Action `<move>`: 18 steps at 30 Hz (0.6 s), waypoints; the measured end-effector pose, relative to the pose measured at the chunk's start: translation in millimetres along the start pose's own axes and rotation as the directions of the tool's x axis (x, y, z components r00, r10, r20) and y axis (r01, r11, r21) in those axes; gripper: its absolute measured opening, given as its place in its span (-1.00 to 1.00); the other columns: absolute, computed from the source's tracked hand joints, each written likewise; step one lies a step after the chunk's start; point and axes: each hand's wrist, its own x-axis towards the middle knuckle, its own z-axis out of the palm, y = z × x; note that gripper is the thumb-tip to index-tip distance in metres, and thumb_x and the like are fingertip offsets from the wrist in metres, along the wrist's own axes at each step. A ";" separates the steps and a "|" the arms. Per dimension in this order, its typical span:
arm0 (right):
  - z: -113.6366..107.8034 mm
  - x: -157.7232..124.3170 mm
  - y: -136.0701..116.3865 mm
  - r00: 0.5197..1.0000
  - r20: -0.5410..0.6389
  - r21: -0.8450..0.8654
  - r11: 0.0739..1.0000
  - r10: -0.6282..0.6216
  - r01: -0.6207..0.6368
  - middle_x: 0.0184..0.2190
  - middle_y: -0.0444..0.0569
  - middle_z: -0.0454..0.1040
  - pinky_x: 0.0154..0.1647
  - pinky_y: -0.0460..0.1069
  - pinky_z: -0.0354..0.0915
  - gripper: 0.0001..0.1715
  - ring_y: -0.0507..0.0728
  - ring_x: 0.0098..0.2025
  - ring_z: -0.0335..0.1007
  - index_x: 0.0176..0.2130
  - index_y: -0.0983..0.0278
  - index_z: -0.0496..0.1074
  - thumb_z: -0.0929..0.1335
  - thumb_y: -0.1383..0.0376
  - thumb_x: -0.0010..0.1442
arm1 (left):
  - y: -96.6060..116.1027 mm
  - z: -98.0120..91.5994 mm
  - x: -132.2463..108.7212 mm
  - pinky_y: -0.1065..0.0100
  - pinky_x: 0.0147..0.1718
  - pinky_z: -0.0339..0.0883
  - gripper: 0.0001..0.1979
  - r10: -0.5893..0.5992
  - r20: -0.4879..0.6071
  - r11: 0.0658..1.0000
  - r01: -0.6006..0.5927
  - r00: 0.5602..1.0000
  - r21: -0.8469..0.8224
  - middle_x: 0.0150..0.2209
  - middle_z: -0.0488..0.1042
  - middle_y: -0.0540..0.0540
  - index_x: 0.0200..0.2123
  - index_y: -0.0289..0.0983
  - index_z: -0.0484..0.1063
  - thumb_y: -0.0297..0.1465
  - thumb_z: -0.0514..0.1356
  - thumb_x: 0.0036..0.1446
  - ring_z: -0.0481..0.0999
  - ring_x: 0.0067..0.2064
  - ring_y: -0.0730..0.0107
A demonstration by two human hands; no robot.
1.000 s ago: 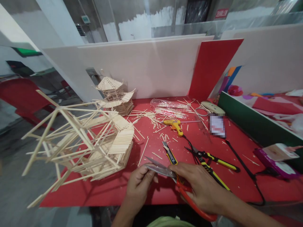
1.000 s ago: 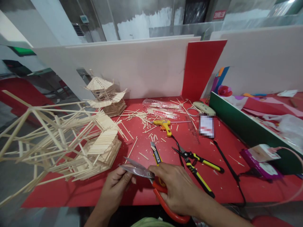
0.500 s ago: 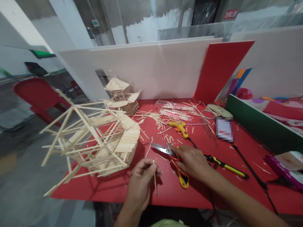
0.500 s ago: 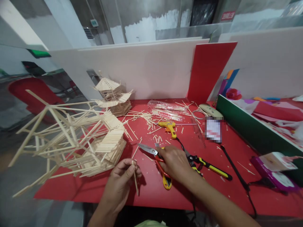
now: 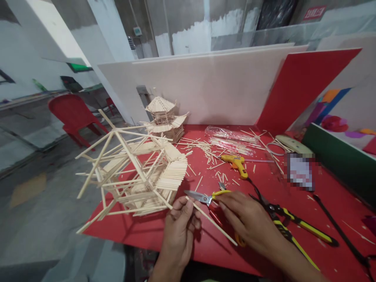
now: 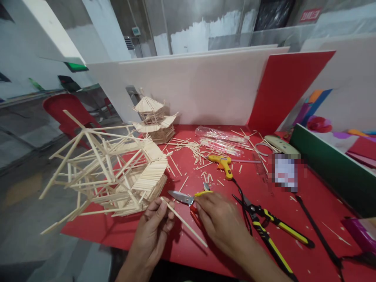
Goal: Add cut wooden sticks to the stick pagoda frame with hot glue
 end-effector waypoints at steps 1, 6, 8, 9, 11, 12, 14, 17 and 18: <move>-1.2 -4.5 -4.2 1.000 -0.016 0.128 0.992 0.015 -0.013 -0.06 0.03 0.55 0.00 0.04 0.34 -0.63 0.16 -0.04 0.46 0.03 0.18 0.48 0.18 0.23 0.39 | 0.1 0.6 0.2 0.59 -0.66 0.27 -0.64 0.008 0.005 1.000 -0.008 1.000 -0.007 -0.52 0.54 0.04 -0.40 -0.29 0.47 -0.29 0.51 -0.21 0.41 -0.60 0.60; 11.2 -22.9 -12.0 0.983 -0.143 0.377 0.925 0.112 -0.050 -0.18 -0.04 0.61 -0.19 -0.06 0.45 -0.72 0.14 -0.18 0.56 -0.09 0.13 0.55 0.36 0.11 0.26 | 0.1 1.4 -1.0 0.57 -0.65 0.32 -0.64 0.061 -0.037 0.997 -0.062 0.997 -0.044 -0.47 0.58 -0.02 -0.39 -0.30 0.51 -0.29 0.52 -0.25 0.48 -0.55 0.53; 17.4 -23.3 -11.6 0.964 -0.226 0.398 0.916 0.142 -0.042 -0.26 -0.07 0.61 -0.26 -0.09 0.45 -0.80 0.10 -0.26 0.56 -0.17 0.12 0.57 0.37 0.14 0.25 | 1.0 2.0 -3.0 0.57 -0.65 0.32 -0.65 0.063 -0.047 0.996 -0.066 0.997 -0.055 -0.49 0.57 0.00 -0.41 -0.29 0.52 -0.29 0.52 -0.25 0.45 -0.57 0.55; 19.4 -21.9 -11.7 0.956 -0.254 0.406 0.913 0.145 -0.030 -0.30 -0.09 0.59 -0.29 -0.10 0.44 -0.81 0.08 -0.30 0.55 -0.20 0.12 0.57 0.36 0.16 0.26 | 1.5 2.5 -4.2 0.57 -0.65 0.31 -0.66 0.063 -0.049 0.996 -0.066 0.997 -0.062 -0.52 0.55 0.02 -0.42 -0.29 0.53 -0.28 0.53 -0.26 0.43 -0.59 0.57; 21.2 -17.7 -13.1 0.949 -0.295 0.403 0.915 0.115 0.015 -0.36 -0.09 0.56 -0.33 -0.11 0.42 -0.83 0.07 -0.35 0.52 -0.22 0.14 0.57 0.36 0.19 0.26 | 2.3 3.6 -6.6 0.59 -0.64 0.29 -0.67 0.066 -0.056 0.995 -0.070 0.996 -0.071 -0.58 0.50 0.05 -0.44 -0.28 0.55 -0.28 0.53 -0.27 0.38 -0.61 0.61; 21.6 -15.5 -14.4 0.948 -0.306 0.392 0.919 0.090 0.039 -0.38 -0.09 0.55 -0.34 -0.11 0.41 -0.84 0.06 -0.36 0.51 -0.23 0.15 0.56 0.36 0.20 0.26 | 2.2 4.0 -7.7 0.60 -0.65 0.27 -0.67 0.069 -0.056 0.995 -0.072 0.996 -0.067 -0.60 0.49 0.06 -0.44 -0.28 0.57 -0.27 0.53 -0.28 0.37 -0.62 0.62; 22.6 -12.3 -17.2 0.957 -0.287 0.371 0.926 0.040 0.072 -0.40 -0.09 0.55 -0.35 -0.11 0.38 -0.83 0.06 -0.36 0.49 -0.27 0.17 0.56 0.35 0.20 0.27 | 0.7 4.3 -9.6 0.62 -0.67 0.23 -0.67 0.078 -0.044 0.996 -0.080 0.996 -0.042 -0.59 0.50 0.04 -0.42 -0.28 0.60 -0.26 0.53 -0.27 0.35 -0.62 0.63; 25.7 -11.9 -20.4 0.982 -0.188 0.378 0.924 0.012 0.061 -0.46 -0.11 0.53 -0.37 -0.12 0.34 -0.76 0.04 -0.41 0.45 -0.33 0.18 0.54 0.32 0.17 0.30 | -3.5 3.4 -12.0 0.60 -0.65 0.21 -0.67 0.101 -0.016 0.995 -0.101 0.995 0.001 -0.52 0.55 -0.02 -0.38 -0.28 0.62 -0.25 0.52 -0.24 0.35 -0.60 0.63; 26.8 -12.5 -20.9 0.988 -0.157 0.389 0.920 0.011 0.051 -0.47 -0.12 0.53 -0.38 -0.12 0.33 -0.74 0.03 -0.42 0.45 -0.33 0.18 0.54 0.31 0.16 0.31 | -4.8 3.0 -12.5 0.59 -0.65 0.21 -0.67 0.104 -0.014 0.995 -0.103 0.995 0.012 -0.52 0.55 -0.02 -0.38 -0.28 0.63 -0.25 0.52 -0.24 0.34 -0.60 0.63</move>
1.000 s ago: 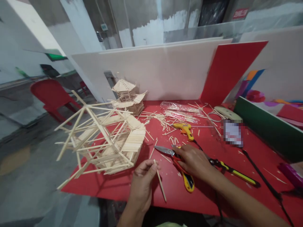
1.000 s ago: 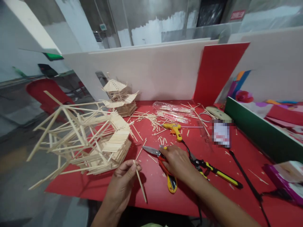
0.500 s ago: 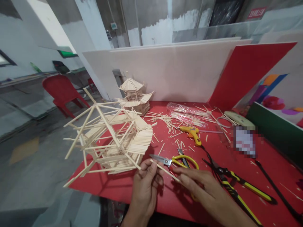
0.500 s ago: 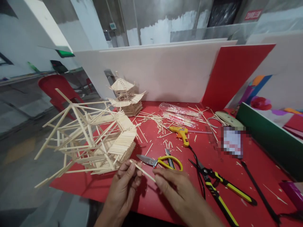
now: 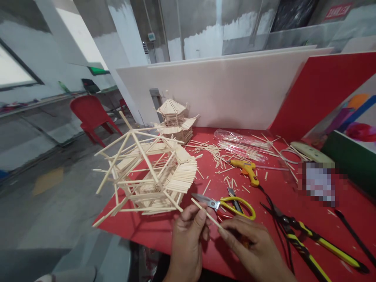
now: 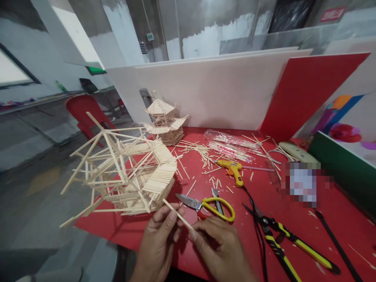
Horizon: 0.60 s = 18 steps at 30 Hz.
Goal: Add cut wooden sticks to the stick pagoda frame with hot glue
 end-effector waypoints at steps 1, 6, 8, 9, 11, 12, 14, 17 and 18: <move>0.8 -0.9 0.0 1.000 0.018 0.012 1.000 0.009 -0.009 -0.48 -0.12 0.52 -0.38 -0.12 0.33 -0.72 0.03 -0.43 0.44 -0.34 0.18 0.54 0.31 0.15 0.31 | -0.9 -0.3 -0.5 0.59 -0.65 0.21 -0.66 0.001 -0.002 1.000 -0.001 1.000 0.010 -0.53 0.54 -0.02 -0.38 -0.28 0.62 -0.24 0.52 -0.24 0.33 -0.61 0.64; -0.7 -1.9 -1.9 0.997 -0.048 0.055 0.997 0.054 -0.051 -0.47 -0.10 0.52 -0.39 -0.10 0.35 -0.70 0.05 -0.43 0.44 -0.33 0.20 0.55 0.30 0.13 0.31 | 0.9 2.4 -0.4 0.59 -0.68 0.16 -0.66 -0.011 -0.015 1.000 0.011 1.000 0.008 -0.62 0.45 0.06 -0.42 -0.28 0.60 -0.23 0.53 -0.27 0.27 -0.65 0.66; -2.6 0.5 -4.9 0.989 -0.135 0.078 0.996 0.055 -0.045 -0.43 -0.08 0.53 -0.40 -0.09 0.37 -0.75 0.06 -0.44 0.45 -0.31 0.19 0.55 0.32 0.16 0.29 | 3.9 4.5 0.0 0.59 -0.67 0.16 -0.65 -0.003 -0.047 1.000 0.002 0.999 -0.021 -0.64 0.43 0.08 -0.47 -0.27 0.59 -0.22 0.54 -0.32 0.27 -0.65 0.66; -3.3 2.4 -7.0 0.983 -0.179 0.084 0.996 0.037 -0.022 -0.41 -0.08 0.53 -0.41 -0.09 0.37 -0.79 0.05 -0.44 0.45 -0.29 0.19 0.55 0.34 0.18 0.28 | 5.6 5.4 0.2 0.59 -0.67 0.17 -0.64 0.004 -0.067 0.999 -0.006 0.998 -0.037 -0.65 0.43 0.09 -0.49 -0.28 0.57 -0.22 0.55 -0.34 0.28 -0.64 0.66; -3.6 7.5 -12.0 0.966 -0.256 0.071 0.996 -0.032 0.052 -0.40 -0.09 0.53 -0.41 -0.10 0.36 -0.85 0.05 -0.43 0.45 -0.29 0.18 0.55 0.36 0.24 0.26 | 9.0 6.1 0.5 0.60 -0.67 0.19 -0.62 0.010 -0.107 0.997 -0.018 0.994 -0.069 -0.64 0.44 0.09 -0.50 -0.29 0.55 -0.24 0.56 -0.39 0.30 -0.63 0.64; -3.1 10.7 -14.9 0.956 -0.283 0.054 0.994 -0.072 0.091 -0.42 -0.09 0.52 -0.42 -0.09 0.35 -0.87 0.05 -0.42 0.45 -0.28 0.18 0.55 0.36 0.26 0.25 | 10.5 5.7 0.7 0.59 -0.67 0.19 -0.61 0.008 -0.125 0.997 -0.018 0.992 -0.081 -0.64 0.45 0.08 -0.51 -0.29 0.54 -0.25 0.57 -0.41 0.32 -0.62 0.63; -1.2 17.9 -20.9 0.940 -0.308 0.012 0.988 -0.145 0.156 -0.45 -0.08 0.50 -0.44 -0.09 0.32 -0.88 0.05 -0.42 0.42 -0.26 0.20 0.54 0.36 0.29 0.25 | 13.0 3.1 1.1 0.59 -0.66 0.21 -0.60 0.001 -0.159 0.996 -0.016 0.987 -0.091 -0.61 0.48 0.06 -0.50 -0.30 0.52 -0.28 0.57 -0.43 0.36 -0.61 0.62; 3.4 29.5 -28.8 0.925 -0.285 -0.080 0.968 -0.251 0.238 -0.50 -0.12 0.43 -0.45 -0.07 0.27 -0.90 0.04 -0.46 0.36 -0.25 0.21 0.51 0.35 0.34 0.25 | 15.3 -5.5 2.4 0.60 -0.67 0.20 -0.60 0.004 -0.212 0.996 -0.023 0.977 -0.085 -0.62 0.47 0.08 -0.51 -0.30 0.51 -0.29 0.57 -0.42 0.33 -0.63 0.64; 5.2 33.1 -30.6 0.918 -0.275 -0.117 0.958 -0.286 0.263 -0.52 -0.13 0.41 -0.45 -0.07 0.25 -0.90 0.03 -0.47 0.34 -0.26 0.21 0.50 0.35 0.35 0.25 | 16.0 -9.2 3.2 0.60 -0.67 0.20 -0.60 0.011 -0.225 0.996 -0.031 0.974 -0.085 -0.62 0.46 0.09 -0.51 -0.30 0.50 -0.29 0.57 -0.42 0.32 -0.64 0.65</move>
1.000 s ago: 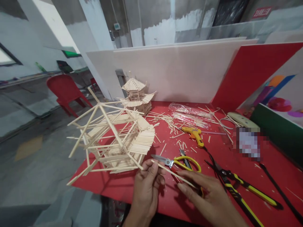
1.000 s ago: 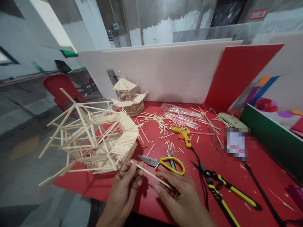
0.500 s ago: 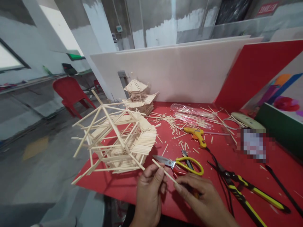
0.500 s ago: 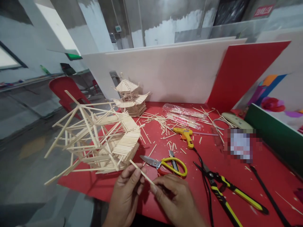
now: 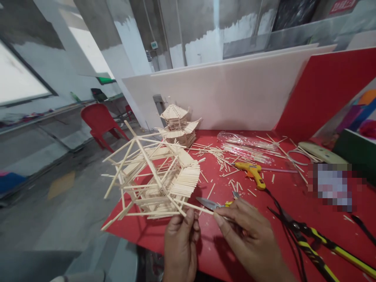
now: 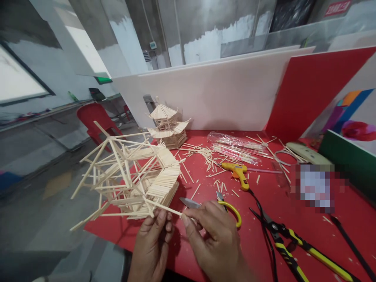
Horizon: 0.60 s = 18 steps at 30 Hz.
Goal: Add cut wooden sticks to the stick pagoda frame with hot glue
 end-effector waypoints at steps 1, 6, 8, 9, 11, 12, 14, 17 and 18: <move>2.7 2.9 -0.7 1.000 0.004 -0.028 0.999 -0.029 0.029 -0.53 -0.14 0.40 -0.45 -0.06 0.22 -0.90 0.03 -0.47 0.32 -0.27 0.21 0.49 0.35 0.37 0.24 | 1.1 -3.4 1.9 0.61 -0.68 0.19 -0.60 0.012 -0.013 1.000 -0.013 1.000 -0.005 -0.62 0.45 0.10 -0.51 -0.29 0.50 -0.29 0.57 -0.42 0.31 -0.64 0.66; 13.6 9.9 0.1 0.996 0.001 -0.098 0.991 -0.092 0.092 -0.53 -0.15 0.35 -0.43 -0.04 0.15 -0.88 0.03 -0.46 0.26 -0.23 0.22 0.46 0.36 0.42 0.22 | 7.9 -13.9 14.1 0.60 -0.66 0.21 -0.60 0.070 -0.056 0.997 -0.072 0.996 -0.040 -0.58 0.48 0.09 -0.54 -0.28 0.49 -0.35 0.58 -0.47 0.35 -0.60 0.63; 15.6 10.7 0.1 0.995 0.019 -0.105 0.990 -0.098 0.099 -0.51 -0.14 0.36 -0.41 -0.04 0.16 -0.86 0.04 -0.44 0.27 -0.21 0.22 0.46 0.36 0.42 0.22 | 9.8 -14.6 19.0 0.60 -0.66 0.21 -0.62 0.085 -0.048 0.994 -0.087 0.995 -0.060 -0.57 0.47 0.10 -0.51 -0.27 0.50 -0.37 0.57 -0.44 0.34 -0.60 0.64; 16.1 11.3 -0.3 0.994 0.026 -0.111 0.988 -0.102 0.105 -0.51 -0.14 0.36 -0.42 -0.04 0.16 -0.86 0.04 -0.44 0.27 -0.20 0.22 0.46 0.36 0.42 0.22 | 10.3 -14.6 21.0 0.59 -0.65 0.22 -0.62 0.089 -0.043 0.993 -0.092 0.995 -0.068 -0.57 0.46 0.11 -0.49 -0.27 0.51 -0.37 0.57 -0.42 0.34 -0.59 0.64; 16.0 13.2 -2.2 0.992 0.017 -0.127 0.984 -0.121 0.123 -0.51 -0.14 0.35 -0.43 -0.04 0.15 -0.87 0.04 -0.44 0.26 -0.21 0.22 0.47 0.36 0.42 0.22 | 10.4 -14.7 23.8 0.59 -0.62 0.25 -0.63 0.090 -0.040 0.992 -0.093 0.995 -0.080 -0.56 0.44 0.11 -0.47 -0.27 0.51 -0.36 0.56 -0.39 0.35 -0.57 0.62; 15.6 14.5 -3.4 0.991 0.011 -0.132 0.982 -0.134 0.134 -0.51 -0.14 0.35 -0.43 -0.04 0.15 -0.87 0.04 -0.45 0.25 -0.22 0.23 0.47 0.36 0.42 0.22 | 10.1 -14.9 24.5 0.58 -0.61 0.27 -0.64 0.090 -0.038 0.992 -0.093 0.995 -0.086 -0.56 0.44 0.11 -0.48 -0.27 0.50 -0.37 0.56 -0.38 0.35 -0.57 0.62; 14.2 17.6 -5.7 0.988 0.009 -0.134 0.979 -0.154 0.154 -0.52 -0.12 0.35 -0.43 -0.04 0.14 -0.88 0.05 -0.45 0.25 -0.24 0.25 0.47 0.36 0.43 0.21 | 9.4 -15.6 25.1 0.58 -0.60 0.28 -0.65 0.088 -0.029 0.992 -0.090 0.996 -0.092 -0.55 0.43 0.11 -0.47 -0.27 0.50 -0.38 0.55 -0.34 0.34 -0.57 0.63; 12.2 22.5 -7.7 0.987 0.046 -0.129 0.979 -0.152 0.157 -0.51 -0.10 0.35 -0.43 -0.03 0.14 -0.89 0.06 -0.44 0.25 -0.25 0.27 0.47 0.35 0.44 0.21 | 9.3 -16.3 25.8 0.58 -0.59 0.29 -0.69 0.080 -0.015 0.992 -0.081 0.997 -0.097 -0.54 0.44 0.10 -0.45 -0.28 0.51 -0.38 0.54 -0.28 0.35 -0.55 0.62; 11.9 23.8 -7.9 0.988 0.054 -0.131 0.980 -0.143 0.149 -0.50 -0.10 0.36 -0.42 -0.03 0.14 -0.89 0.06 -0.44 0.25 -0.26 0.27 0.47 0.35 0.44 0.21 | 9.6 -16.2 26.2 0.58 -0.58 0.30 -0.69 0.074 -0.017 0.992 -0.075 0.997 -0.100 -0.53 0.45 0.09 -0.45 -0.28 0.52 -0.38 0.54 -0.27 0.36 -0.55 0.61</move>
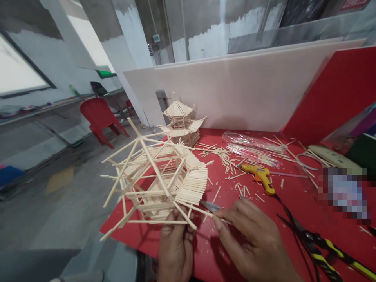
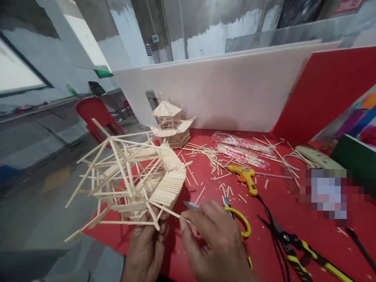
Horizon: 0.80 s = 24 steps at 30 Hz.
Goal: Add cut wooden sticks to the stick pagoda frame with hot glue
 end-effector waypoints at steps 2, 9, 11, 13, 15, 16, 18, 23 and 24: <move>0.5 1.9 0.5 1.000 0.012 -0.007 1.000 0.013 -0.012 -0.49 -0.09 0.37 -0.41 -0.03 0.15 -0.90 0.06 -0.43 0.26 -0.26 0.26 0.46 0.35 0.43 0.22 | 0.6 0.6 1.3 0.58 -0.58 0.31 -0.68 -0.009 -0.011 1.000 0.009 1.000 -0.009 -0.51 0.46 0.09 -0.44 -0.28 0.52 -0.41 0.54 -0.30 0.37 -0.53 0.61; 11.7 1.5 1.1 0.998 0.054 -0.038 0.999 0.012 -0.010 -0.47 -0.12 0.42 -0.41 -0.05 0.12 -0.87 0.05 -0.41 0.30 -0.22 0.21 0.48 0.35 0.41 0.24 | 1.6 0.4 2.7 0.58 -0.57 0.34 -0.65 -0.019 -0.016 1.000 0.019 1.000 0.000 -0.51 0.48 0.09 -0.44 -0.28 0.55 -0.43 0.55 -0.37 0.37 -0.56 0.63; 14.3 2.0 0.3 0.998 0.054 -0.054 0.999 0.013 -0.010 -0.45 -0.12 0.44 -0.40 -0.05 0.12 -0.86 0.05 -0.40 0.32 -0.21 0.20 0.48 0.35 0.40 0.24 | 2.6 1.3 1.5 0.58 -0.59 0.32 -0.65 -0.019 -0.018 1.000 0.019 1.000 0.003 -0.52 0.48 0.09 -0.46 -0.28 0.54 -0.43 0.56 -0.38 0.35 -0.58 0.63; 16.1 3.7 -0.6 0.998 0.056 -0.069 0.997 0.024 -0.020 -0.45 -0.13 0.44 -0.40 -0.05 0.11 -0.87 0.05 -0.40 0.33 -0.22 0.19 0.49 0.35 0.38 0.24 | 4.1 2.9 0.2 0.58 -0.62 0.30 -0.63 -0.021 -0.029 1.000 0.021 0.999 0.007 -0.53 0.47 0.10 -0.47 -0.28 0.53 -0.43 0.56 -0.42 0.35 -0.58 0.62; 17.5 6.0 -1.2 0.997 0.063 -0.078 0.996 0.037 -0.032 -0.45 -0.14 0.44 -0.40 -0.04 0.10 -0.88 0.05 -0.39 0.33 -0.23 0.18 0.49 0.34 0.37 0.25 | 5.5 4.5 -0.5 0.58 -0.61 0.31 -0.62 -0.024 -0.042 1.000 0.024 0.999 0.007 -0.53 0.46 0.10 -0.48 -0.28 0.52 -0.44 0.56 -0.45 0.36 -0.57 0.61; 18.2 7.0 -1.3 0.997 0.066 -0.079 0.996 0.043 -0.038 -0.46 -0.14 0.44 -0.39 -0.04 0.10 -0.88 0.05 -0.39 0.33 -0.24 0.18 0.49 0.34 0.36 0.26 | 6.0 4.8 -0.7 0.57 -0.60 0.31 -0.61 -0.027 -0.045 1.000 0.027 0.999 0.006 -0.53 0.46 0.10 -0.48 -0.28 0.52 -0.45 0.56 -0.46 0.37 -0.57 0.60; 19.6 8.3 -1.2 0.996 0.073 -0.078 0.996 0.053 -0.047 -0.46 -0.14 0.43 -0.39 -0.04 0.09 -0.88 0.05 -0.39 0.32 -0.26 0.18 0.49 0.33 0.36 0.26 | 6.4 4.5 -0.5 0.57 -0.60 0.32 -0.61 -0.034 -0.050 0.999 0.034 0.998 0.003 -0.52 0.47 0.10 -0.47 -0.27 0.52 -0.45 0.56 -0.47 0.38 -0.56 0.60; 21.3 8.0 -0.3 0.996 0.077 -0.081 0.996 0.039 -0.033 -0.45 -0.12 0.44 -0.38 -0.05 0.12 -0.87 0.06 -0.38 0.33 -0.22 0.17 0.49 0.34 0.35 0.26 | 5.3 1.4 1.6 0.59 -0.61 0.31 -0.62 -0.044 -0.040 0.999 0.044 0.998 -0.001 -0.54 0.48 0.09 -0.47 -0.27 0.53 -0.44 0.56 -0.45 0.36 -0.58 0.61; 21.3 7.9 -0.3 0.997 0.076 -0.082 0.996 0.033 -0.026 -0.45 -0.12 0.44 -0.38 -0.06 0.13 -0.86 0.06 -0.38 0.33 -0.20 0.17 0.50 0.33 0.35 0.26 | 5.3 1.5 1.8 0.58 -0.60 0.31 -0.62 -0.040 -0.039 0.999 0.040 0.998 -0.005 -0.53 0.48 0.09 -0.47 -0.27 0.54 -0.44 0.56 -0.45 0.37 -0.57 0.61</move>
